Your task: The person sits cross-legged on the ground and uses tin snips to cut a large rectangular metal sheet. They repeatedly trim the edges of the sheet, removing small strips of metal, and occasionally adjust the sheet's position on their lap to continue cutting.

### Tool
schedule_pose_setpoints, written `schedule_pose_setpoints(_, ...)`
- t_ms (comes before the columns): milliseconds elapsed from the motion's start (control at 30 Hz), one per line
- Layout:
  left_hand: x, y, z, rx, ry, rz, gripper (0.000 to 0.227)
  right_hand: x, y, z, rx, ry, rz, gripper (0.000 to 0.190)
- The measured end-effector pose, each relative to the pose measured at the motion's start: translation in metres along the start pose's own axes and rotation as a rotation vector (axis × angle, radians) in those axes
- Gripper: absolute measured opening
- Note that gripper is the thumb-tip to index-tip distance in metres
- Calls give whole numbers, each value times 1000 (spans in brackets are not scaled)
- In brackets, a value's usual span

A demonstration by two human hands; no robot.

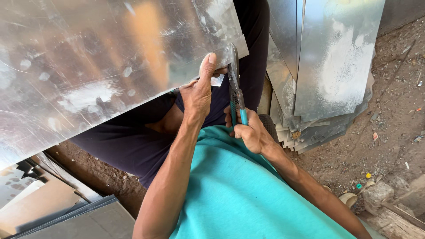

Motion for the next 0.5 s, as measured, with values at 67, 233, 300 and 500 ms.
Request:
schedule_pose_setpoints(67, 0, 0, 1, 19, 3, -11, 38, -4, -1, -3, 56, 12, -44, 44)
schedule_pose_setpoints(233, 1, 8, 12, 70, -45, -15, 34, -8, -10, -11, 48, 75, -112, 22)
schedule_pose_setpoints(300, 2, 8, 12, 100, -52, -40, 34, -11, -1, -12, 106, 49, -169, 17)
schedule_pose_setpoints(500, -1, -10, -2, 268, -167, -537, 42, -5, 44, -18, 1007, 733, -614, 33)
Point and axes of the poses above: each hand's wrist, its own x-axis away from the middle knuckle, its own y-axis out of the back of the hand, z = x × y, the point moved 1 cm from there along -x, towards the middle knuckle, and after that the axes turned 15 degrees about -y, right-handed, at the moved point
